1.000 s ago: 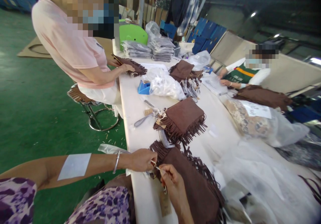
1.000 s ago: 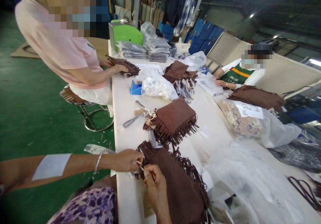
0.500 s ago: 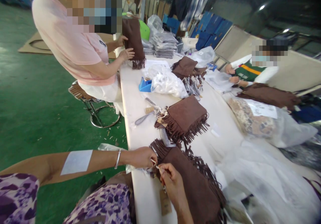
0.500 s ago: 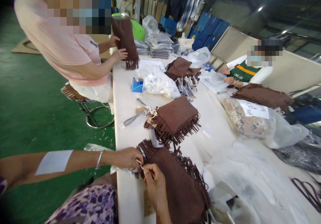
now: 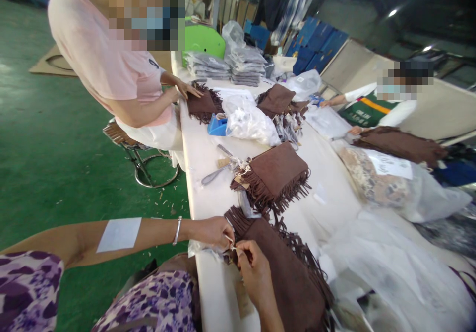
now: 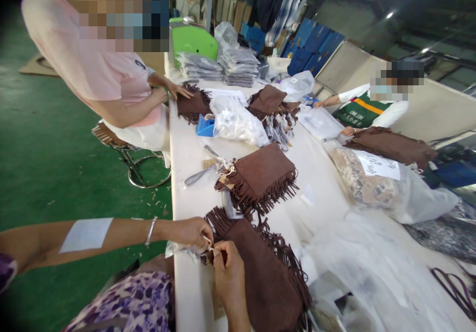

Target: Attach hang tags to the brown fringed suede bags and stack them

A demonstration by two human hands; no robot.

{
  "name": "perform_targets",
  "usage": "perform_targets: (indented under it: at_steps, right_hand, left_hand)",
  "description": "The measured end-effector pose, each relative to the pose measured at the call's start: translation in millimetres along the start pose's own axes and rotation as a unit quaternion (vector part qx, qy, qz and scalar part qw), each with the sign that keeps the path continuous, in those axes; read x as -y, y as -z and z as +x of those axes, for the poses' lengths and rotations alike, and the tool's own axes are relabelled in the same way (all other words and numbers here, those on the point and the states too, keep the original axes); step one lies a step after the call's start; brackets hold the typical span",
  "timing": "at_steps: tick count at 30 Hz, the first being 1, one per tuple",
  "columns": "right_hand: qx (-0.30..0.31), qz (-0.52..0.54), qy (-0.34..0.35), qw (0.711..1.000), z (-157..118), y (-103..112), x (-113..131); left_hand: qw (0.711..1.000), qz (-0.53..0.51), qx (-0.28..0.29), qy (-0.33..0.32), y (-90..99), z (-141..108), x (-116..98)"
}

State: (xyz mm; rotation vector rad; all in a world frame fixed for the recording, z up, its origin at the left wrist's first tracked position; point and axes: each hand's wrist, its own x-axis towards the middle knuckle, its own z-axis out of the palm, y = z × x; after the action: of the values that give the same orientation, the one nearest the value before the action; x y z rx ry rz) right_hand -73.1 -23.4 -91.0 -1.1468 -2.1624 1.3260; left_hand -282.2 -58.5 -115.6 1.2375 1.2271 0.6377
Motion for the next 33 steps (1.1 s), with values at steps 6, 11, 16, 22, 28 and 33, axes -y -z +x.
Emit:
perform_targets:
  at_steps: [6,11,16,22,28,33]
  right_hand:
    - [-0.012,-0.071,0.032,0.997,0,-3,-1]
    - [-0.021,-0.158,0.053,0.986,-3,-9,7]
    - [-0.051,-0.205,0.074,0.975,-9,-16,15]
    - [-0.079,-0.177,0.076,0.978,-17,-22,11]
    - [-0.104,-0.2,0.068,0.972,-27,-34,-15]
    - [-0.123,-0.253,0.061,0.958,-37,-43,-19]
  left_hand:
    - [0.999,-0.042,0.003,0.013,-0.3,0,2]
    - [0.999,-0.042,0.002,0.014,-0.6,0,3]
    - [0.999,-0.026,0.006,0.018,-3.9,0,6]
    - [0.999,0.032,-0.028,0.01,-10.3,2,13]
    - [0.999,0.044,0.001,0.011,-9.2,3,17]
    - [0.997,0.067,0.02,0.013,-7.8,4,17]
